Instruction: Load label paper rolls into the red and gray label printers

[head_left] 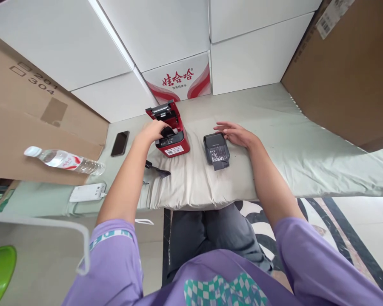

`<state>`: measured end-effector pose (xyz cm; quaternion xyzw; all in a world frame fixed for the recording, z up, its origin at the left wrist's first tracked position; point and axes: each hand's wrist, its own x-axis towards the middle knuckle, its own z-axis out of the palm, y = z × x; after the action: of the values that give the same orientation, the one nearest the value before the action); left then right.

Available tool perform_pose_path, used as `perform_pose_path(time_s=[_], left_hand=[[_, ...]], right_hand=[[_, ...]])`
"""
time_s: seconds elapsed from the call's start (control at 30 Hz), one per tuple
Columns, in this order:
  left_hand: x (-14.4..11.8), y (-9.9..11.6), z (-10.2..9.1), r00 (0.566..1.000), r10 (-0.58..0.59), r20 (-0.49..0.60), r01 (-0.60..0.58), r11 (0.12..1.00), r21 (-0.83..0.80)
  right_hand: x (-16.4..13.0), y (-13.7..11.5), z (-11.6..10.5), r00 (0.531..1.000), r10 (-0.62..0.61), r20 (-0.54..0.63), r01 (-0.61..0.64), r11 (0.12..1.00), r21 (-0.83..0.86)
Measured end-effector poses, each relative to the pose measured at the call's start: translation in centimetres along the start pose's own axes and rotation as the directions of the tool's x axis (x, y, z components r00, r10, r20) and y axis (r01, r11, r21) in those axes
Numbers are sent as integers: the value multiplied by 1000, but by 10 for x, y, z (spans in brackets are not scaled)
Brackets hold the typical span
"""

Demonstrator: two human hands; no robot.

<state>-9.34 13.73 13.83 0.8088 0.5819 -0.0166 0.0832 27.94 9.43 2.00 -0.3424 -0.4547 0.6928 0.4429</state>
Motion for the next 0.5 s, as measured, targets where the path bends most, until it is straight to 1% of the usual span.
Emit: perform_pose_path(time_s=[0.07,0.1,0.13,0.2,0.27,0.33,0.37,0.4,0.43,0.5], left_hand=[[8,6,0,1000,-7,27,2,982,189],[9,9,-1,999,-2,48,-10,967,253],[10,11,-2,998,2,59,-19,960,279],[4,11,-7,999,8,36,-16,973,231],[-11,7,-18,999,5,-38,-2,997,71],[-33,-1,-34,990,-32,-140,9,987,-163],[-46,-5,-43,980,-66,-187,10,958,-288],[-57,-11,-51,968,-113,-225,8,907,-420],[-68,-17,-58,960,-157,-230,9,842,-539],[-81,-32,-67,937,-270,-223,49,731,-681]], right_hand=[[0,0,-1,1000,-2,2,2,1000,-9],[0,1,-1,1000,-4,3,4,1000,-13],[0,1,-1,1000,-6,4,6,1000,-14],[0,1,-1,1000,-8,6,8,1000,-14],[0,1,-1,1000,-6,4,6,1000,-20],[0,0,-1,1000,-1,1,2,999,-37],[0,0,0,1000,-1,-1,1,999,-47],[0,0,0,1000,-1,-2,1,998,-55],[0,0,0,1000,-3,-4,3,998,-62],[0,-1,1,1000,-7,-7,6,998,-68]])
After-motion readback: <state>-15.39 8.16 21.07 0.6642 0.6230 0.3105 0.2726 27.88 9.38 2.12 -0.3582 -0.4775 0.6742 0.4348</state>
